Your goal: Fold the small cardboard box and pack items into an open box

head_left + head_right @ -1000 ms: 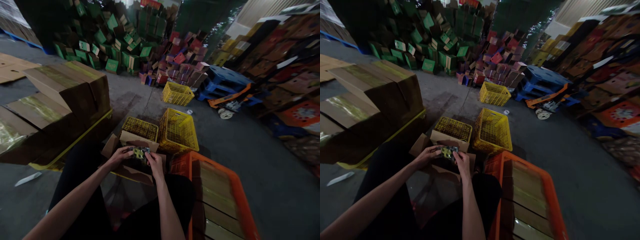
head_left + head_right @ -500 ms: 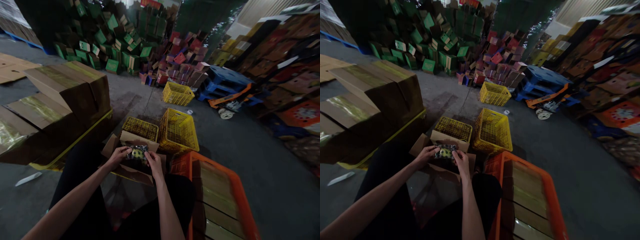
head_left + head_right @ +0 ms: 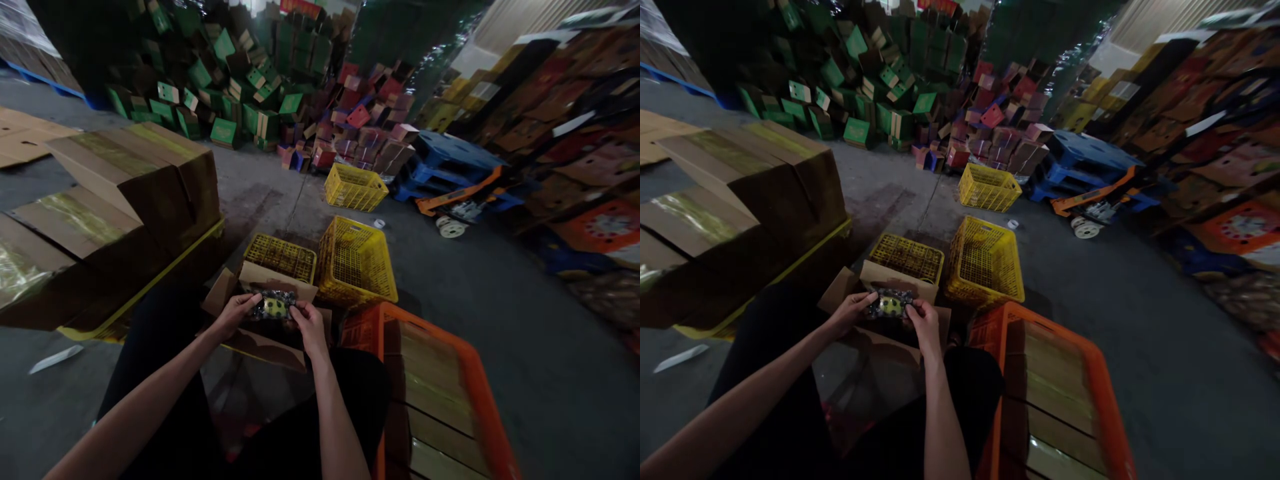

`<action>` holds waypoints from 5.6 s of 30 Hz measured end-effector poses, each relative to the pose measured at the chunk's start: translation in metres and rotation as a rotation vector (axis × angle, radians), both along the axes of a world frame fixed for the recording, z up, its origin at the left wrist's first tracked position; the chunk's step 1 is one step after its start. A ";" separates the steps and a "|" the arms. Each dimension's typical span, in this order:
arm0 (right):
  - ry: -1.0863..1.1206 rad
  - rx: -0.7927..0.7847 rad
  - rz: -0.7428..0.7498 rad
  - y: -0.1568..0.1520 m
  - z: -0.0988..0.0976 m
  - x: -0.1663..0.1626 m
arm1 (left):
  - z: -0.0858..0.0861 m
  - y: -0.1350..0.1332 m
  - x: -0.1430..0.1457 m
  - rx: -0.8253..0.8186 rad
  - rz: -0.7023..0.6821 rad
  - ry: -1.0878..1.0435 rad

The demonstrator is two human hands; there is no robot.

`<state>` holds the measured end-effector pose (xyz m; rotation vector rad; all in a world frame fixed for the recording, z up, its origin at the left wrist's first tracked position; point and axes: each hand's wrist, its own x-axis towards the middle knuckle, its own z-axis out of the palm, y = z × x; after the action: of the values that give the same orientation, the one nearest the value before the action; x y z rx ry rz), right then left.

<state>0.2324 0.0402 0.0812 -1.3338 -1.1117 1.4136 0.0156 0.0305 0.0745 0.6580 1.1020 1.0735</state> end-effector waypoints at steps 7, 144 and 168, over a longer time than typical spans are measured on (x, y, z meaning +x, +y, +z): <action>-0.007 0.001 -0.003 0.001 -0.003 0.002 | 0.006 -0.001 -0.001 -0.005 -0.069 -0.052; -0.130 0.125 0.079 0.001 0.011 0.003 | 0.013 -0.006 0.001 0.117 -0.231 -0.146; -0.105 0.075 0.162 0.000 0.001 0.002 | -0.006 0.002 -0.005 0.096 -0.038 0.105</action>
<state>0.2348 0.0399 0.0826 -1.3001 -1.3554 1.4157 0.0111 0.0326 0.0689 0.8160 1.1285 1.0736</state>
